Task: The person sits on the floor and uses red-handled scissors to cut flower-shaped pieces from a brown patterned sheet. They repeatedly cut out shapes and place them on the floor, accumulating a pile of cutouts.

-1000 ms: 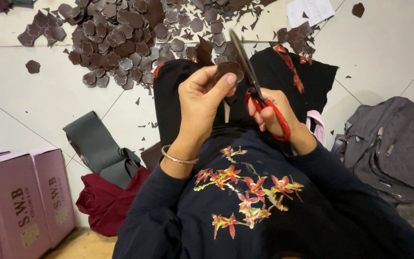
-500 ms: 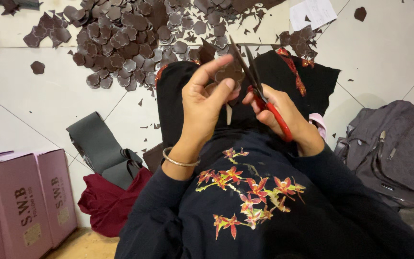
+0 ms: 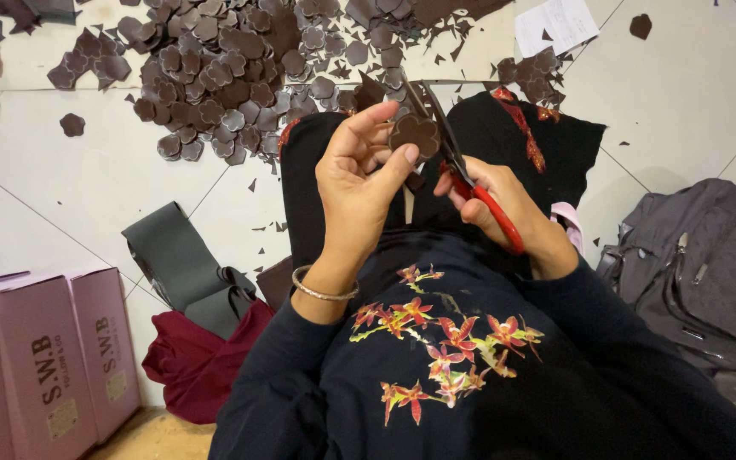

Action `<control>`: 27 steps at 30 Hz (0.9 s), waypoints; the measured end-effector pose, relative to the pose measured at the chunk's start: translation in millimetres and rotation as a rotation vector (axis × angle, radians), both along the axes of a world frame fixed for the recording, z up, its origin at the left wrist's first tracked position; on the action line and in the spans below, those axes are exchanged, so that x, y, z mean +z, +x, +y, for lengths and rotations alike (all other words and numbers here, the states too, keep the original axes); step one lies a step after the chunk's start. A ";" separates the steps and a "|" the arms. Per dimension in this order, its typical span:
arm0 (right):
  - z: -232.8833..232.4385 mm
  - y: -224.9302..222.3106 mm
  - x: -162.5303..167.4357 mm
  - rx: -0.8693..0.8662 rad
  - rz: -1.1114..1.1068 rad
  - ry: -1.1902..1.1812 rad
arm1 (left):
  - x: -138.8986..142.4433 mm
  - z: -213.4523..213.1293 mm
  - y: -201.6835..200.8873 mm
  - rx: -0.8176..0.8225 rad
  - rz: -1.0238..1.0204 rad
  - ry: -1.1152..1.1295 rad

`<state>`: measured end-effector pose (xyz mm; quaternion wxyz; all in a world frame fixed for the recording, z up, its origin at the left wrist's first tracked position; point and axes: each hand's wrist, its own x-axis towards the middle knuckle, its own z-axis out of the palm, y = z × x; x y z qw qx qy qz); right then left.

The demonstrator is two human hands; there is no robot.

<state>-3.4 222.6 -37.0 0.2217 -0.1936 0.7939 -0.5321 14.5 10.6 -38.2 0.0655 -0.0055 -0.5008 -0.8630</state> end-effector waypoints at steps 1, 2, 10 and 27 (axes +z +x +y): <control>-0.2 0.1 -0.2 -0.004 -0.018 -0.003 | -0.7 0.5 0.1 0.010 -0.001 0.002; -0.4 0.2 -0.5 -0.008 -0.036 -0.005 | -1.4 1.0 0.1 0.019 -0.002 0.004; 0.0 2.2 0.8 -0.013 -0.124 -0.037 | -3.0 -0.6 0.7 0.020 -0.036 0.034; 15.5 -1.3 -9.6 -0.082 -0.175 0.046 | -3.3 -4.3 -0.6 0.027 -0.028 0.007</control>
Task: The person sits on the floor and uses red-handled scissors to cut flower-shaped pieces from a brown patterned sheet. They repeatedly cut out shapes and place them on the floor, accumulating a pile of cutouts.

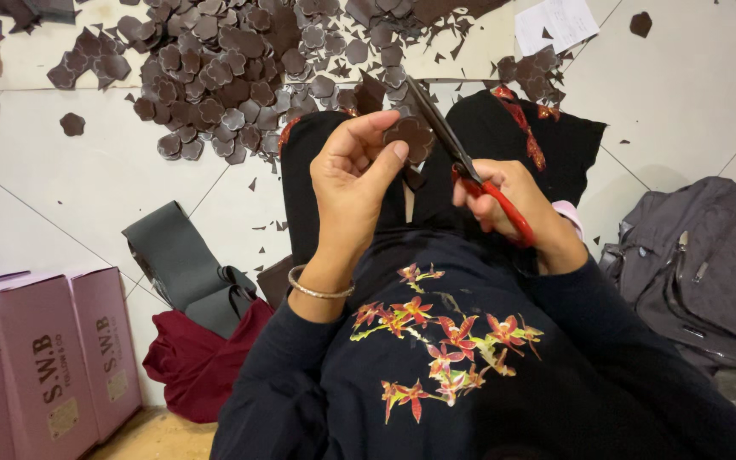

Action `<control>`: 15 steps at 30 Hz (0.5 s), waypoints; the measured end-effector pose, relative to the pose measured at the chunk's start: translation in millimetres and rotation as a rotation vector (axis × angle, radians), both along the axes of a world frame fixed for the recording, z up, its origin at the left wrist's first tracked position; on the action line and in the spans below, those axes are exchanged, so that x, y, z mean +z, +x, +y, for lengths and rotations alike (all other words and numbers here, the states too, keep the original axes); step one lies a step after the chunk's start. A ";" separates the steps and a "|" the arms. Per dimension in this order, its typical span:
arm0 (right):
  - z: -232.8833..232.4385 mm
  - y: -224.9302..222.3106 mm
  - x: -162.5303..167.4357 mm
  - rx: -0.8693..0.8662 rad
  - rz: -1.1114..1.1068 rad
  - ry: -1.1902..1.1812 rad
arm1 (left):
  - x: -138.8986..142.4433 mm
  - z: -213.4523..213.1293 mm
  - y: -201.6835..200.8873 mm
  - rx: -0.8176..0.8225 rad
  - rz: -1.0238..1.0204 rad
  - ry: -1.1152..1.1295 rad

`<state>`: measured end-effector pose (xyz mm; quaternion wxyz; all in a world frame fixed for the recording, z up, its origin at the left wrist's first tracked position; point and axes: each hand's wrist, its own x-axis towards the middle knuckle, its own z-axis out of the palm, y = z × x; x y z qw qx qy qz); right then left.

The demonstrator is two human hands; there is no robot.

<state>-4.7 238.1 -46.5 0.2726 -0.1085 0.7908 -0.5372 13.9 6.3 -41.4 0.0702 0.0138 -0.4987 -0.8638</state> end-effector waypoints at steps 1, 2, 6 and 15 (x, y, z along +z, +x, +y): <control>0.1 -1.2 0.7 0.038 0.012 -0.055 | 0.0 -0.3 -0.5 -0.002 -0.002 0.002; 0.4 -2.8 1.8 0.073 0.021 -0.110 | -0.1 -0.7 -1.0 -0.006 -0.007 0.004; -0.1 -5.0 5.3 0.141 0.057 -0.067 | -0.2 -2.1 -2.8 -0.043 -0.072 0.006; -0.4 -6.1 4.8 0.158 0.120 0.000 | -3.0 -3.8 -3.9 -0.036 -0.020 -0.110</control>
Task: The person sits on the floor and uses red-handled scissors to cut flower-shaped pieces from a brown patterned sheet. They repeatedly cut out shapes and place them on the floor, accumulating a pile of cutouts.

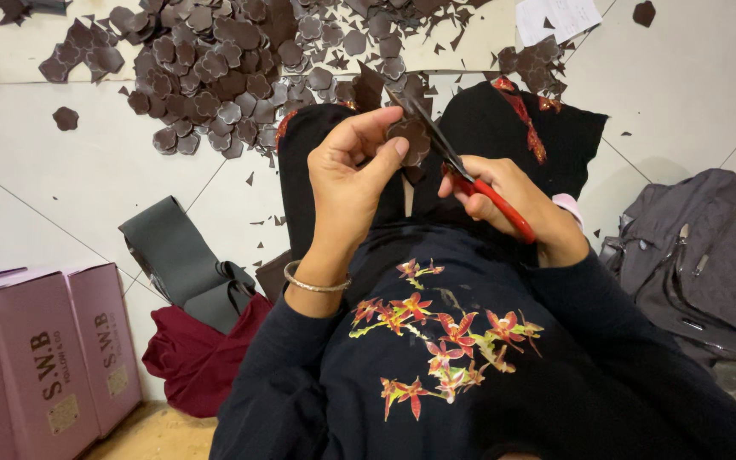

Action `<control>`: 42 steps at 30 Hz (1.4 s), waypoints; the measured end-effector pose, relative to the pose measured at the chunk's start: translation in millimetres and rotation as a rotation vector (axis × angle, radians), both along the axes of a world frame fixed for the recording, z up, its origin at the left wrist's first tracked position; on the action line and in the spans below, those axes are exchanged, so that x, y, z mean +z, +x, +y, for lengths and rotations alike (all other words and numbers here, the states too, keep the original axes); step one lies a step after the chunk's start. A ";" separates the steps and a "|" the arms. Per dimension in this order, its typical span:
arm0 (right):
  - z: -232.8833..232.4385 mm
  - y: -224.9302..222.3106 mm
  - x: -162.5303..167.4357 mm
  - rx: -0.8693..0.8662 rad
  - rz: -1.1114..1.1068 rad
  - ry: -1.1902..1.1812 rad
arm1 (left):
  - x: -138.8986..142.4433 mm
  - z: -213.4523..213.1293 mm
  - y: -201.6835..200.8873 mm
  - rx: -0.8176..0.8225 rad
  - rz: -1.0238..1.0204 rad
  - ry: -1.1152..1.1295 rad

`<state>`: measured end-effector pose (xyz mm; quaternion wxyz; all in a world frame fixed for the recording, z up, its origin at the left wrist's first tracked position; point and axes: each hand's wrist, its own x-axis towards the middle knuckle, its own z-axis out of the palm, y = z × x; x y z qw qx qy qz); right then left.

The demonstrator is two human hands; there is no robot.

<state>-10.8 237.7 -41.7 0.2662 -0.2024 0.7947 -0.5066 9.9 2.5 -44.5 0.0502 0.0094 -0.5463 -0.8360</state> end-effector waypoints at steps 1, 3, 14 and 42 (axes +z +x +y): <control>0.5 0.4 -0.1 -0.008 -0.028 -0.007 | -0.2 0.0 0.0 -0.004 -0.005 0.006; 1.1 1.5 -0.1 -0.024 -0.081 -0.021 | -0.1 -0.3 -0.1 -0.011 -0.014 0.019; 5.5 2.1 -0.6 -0.039 -0.146 -0.024 | -0.9 -3.7 -1.9 -0.043 -0.036 0.016; 15.5 -5.2 -107.4 -0.206 -0.828 -0.760 | -71.5 -16.6 -21.6 -0.086 -0.266 0.235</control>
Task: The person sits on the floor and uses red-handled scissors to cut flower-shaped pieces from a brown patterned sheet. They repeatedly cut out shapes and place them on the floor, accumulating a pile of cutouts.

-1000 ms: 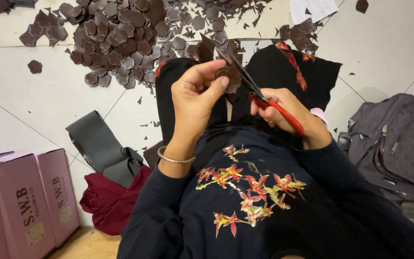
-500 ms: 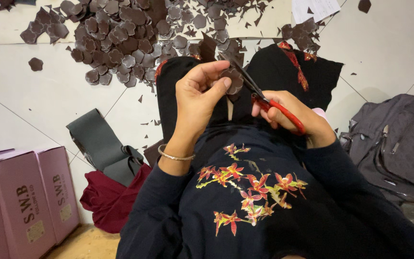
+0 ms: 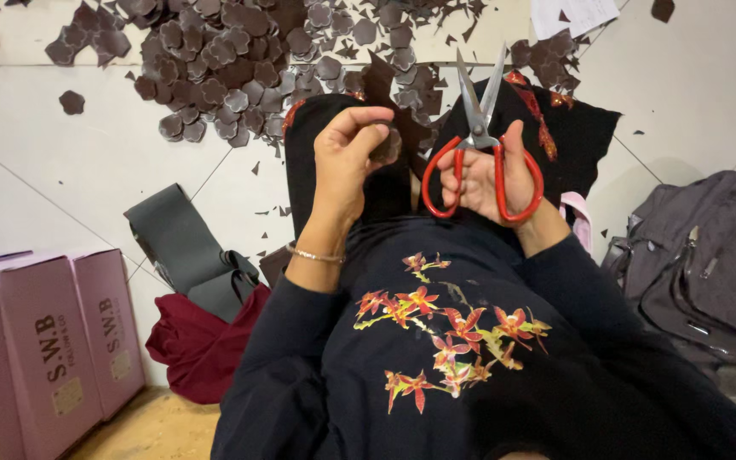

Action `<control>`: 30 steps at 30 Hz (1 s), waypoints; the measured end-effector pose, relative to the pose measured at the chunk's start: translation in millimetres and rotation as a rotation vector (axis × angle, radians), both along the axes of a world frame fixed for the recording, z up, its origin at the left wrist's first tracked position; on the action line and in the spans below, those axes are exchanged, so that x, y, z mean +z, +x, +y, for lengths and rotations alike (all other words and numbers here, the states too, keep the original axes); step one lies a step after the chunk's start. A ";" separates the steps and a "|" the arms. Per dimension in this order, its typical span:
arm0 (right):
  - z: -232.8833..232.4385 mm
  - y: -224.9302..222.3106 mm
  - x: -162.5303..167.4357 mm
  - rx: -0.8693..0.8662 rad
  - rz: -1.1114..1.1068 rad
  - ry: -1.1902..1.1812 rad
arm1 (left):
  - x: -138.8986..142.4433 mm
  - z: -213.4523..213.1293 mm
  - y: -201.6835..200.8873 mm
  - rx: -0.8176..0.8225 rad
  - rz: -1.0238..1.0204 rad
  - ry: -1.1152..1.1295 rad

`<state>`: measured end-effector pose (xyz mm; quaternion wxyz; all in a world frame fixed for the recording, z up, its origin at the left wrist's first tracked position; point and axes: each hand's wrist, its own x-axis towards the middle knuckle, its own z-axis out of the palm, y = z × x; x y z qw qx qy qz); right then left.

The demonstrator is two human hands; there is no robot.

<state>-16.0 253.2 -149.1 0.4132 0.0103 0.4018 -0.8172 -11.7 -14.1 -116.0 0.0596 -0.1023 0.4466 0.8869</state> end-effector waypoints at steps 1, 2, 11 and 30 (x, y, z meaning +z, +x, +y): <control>-1.4 -0.9 -9.1 -0.028 -0.065 -0.056 | -13.4 -3.4 -3.1 0.032 -0.060 -0.031; -3.4 -1.3 -17.6 -0.058 -0.131 -0.110 | -27.7 -7.2 -6.2 0.062 -0.119 -0.061; -6.7 -9.2 -49.0 -0.219 -0.304 -0.270 | -89.1 -146.7 -99.5 0.715 -0.120 -0.182; -28.4 -13.2 -39.2 -0.210 -0.208 -0.088 | -85.6 21.5 -61.3 0.077 0.160 -1.188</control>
